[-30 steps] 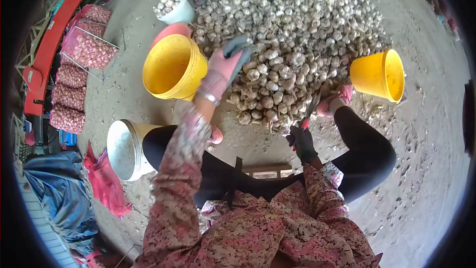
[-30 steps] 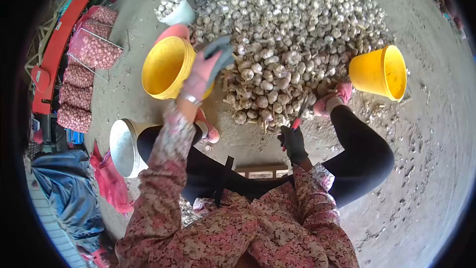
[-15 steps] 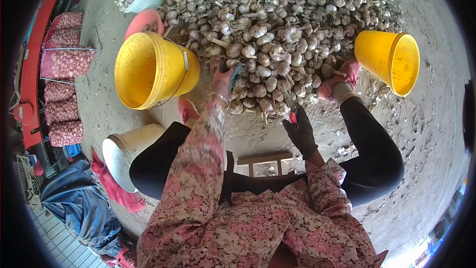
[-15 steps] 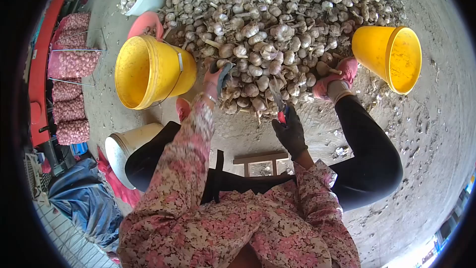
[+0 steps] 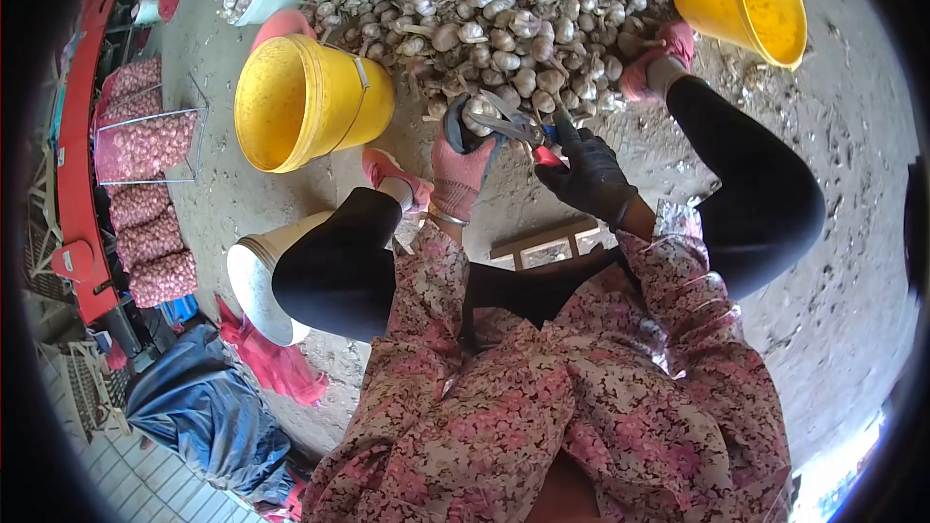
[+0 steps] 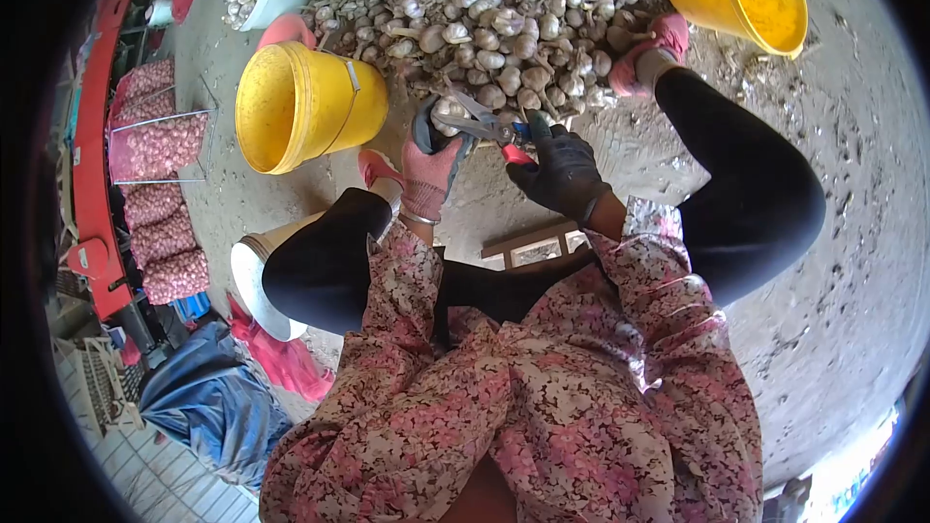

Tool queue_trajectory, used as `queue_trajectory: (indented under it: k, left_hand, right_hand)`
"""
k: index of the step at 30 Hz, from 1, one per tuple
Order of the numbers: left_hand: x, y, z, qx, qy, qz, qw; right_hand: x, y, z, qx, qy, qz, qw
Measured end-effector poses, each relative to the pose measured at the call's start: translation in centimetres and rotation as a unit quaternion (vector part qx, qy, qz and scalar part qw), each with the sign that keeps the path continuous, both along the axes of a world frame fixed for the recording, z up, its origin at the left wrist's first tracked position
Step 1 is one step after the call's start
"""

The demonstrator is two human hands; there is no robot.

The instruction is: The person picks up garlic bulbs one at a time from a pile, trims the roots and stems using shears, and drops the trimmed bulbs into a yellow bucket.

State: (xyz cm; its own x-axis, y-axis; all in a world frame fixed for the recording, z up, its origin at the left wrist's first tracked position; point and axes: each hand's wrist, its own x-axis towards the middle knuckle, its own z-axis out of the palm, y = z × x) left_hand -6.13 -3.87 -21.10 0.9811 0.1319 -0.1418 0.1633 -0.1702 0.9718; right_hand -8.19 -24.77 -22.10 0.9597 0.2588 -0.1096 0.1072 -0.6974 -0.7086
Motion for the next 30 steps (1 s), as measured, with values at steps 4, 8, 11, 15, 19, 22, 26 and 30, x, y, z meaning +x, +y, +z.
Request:
queue_trajectory:
  k: [4, 8, 11, 15, 19, 22, 26, 30]
  left_hand:
    - [-1.5, 0.2, -1.1, 0.061, -0.042, 0.005, 0.997]
    - [-2.3, -0.1, -0.6, 0.074, -0.05, 0.01, 0.996]
    - [-2.6, 0.4, -2.5, 0.013, -0.044, -0.007, 0.999]
    - [-2.6, 1.4, -2.9, -0.068, -0.03, -0.022, 0.997]
    - [-0.5, 4.6, 1.0, -0.258, -0.093, 0.109, 0.955]
    - [2.9, 10.8, 4.9, -0.471, -0.224, 0.153, 0.839]
    - [6.9, 12.5, 1.5, -0.428, -0.085, 0.17, 0.883]
    - [13.5, 6.8, -5.0, -0.066, 0.215, 0.121, 0.967]
  right_hand:
    - [-2.3, 1.0, 0.4, -0.001, 0.088, 0.014, 0.996]
    - [-3.7, 2.2, -0.6, 0.03, 0.107, 0.018, 0.994]
    - [-3.4, 2.7, -2.9, 0.036, 0.126, 0.017, 0.991]
    - [-2.1, 2.7, -4.9, -0.017, 0.123, 0.057, 0.991]
    - [-2.7, 2.5, -5.2, 0.102, 0.165, -0.005, 0.981]
    - [-2.6, 2.7, -5.9, 0.183, 0.242, -0.071, 0.95]
    - [-0.6, 3.3, -5.6, 0.239, 0.228, -0.13, 0.935]
    - [1.0, 3.3, -5.0, 0.22, 0.176, -0.165, 0.945]
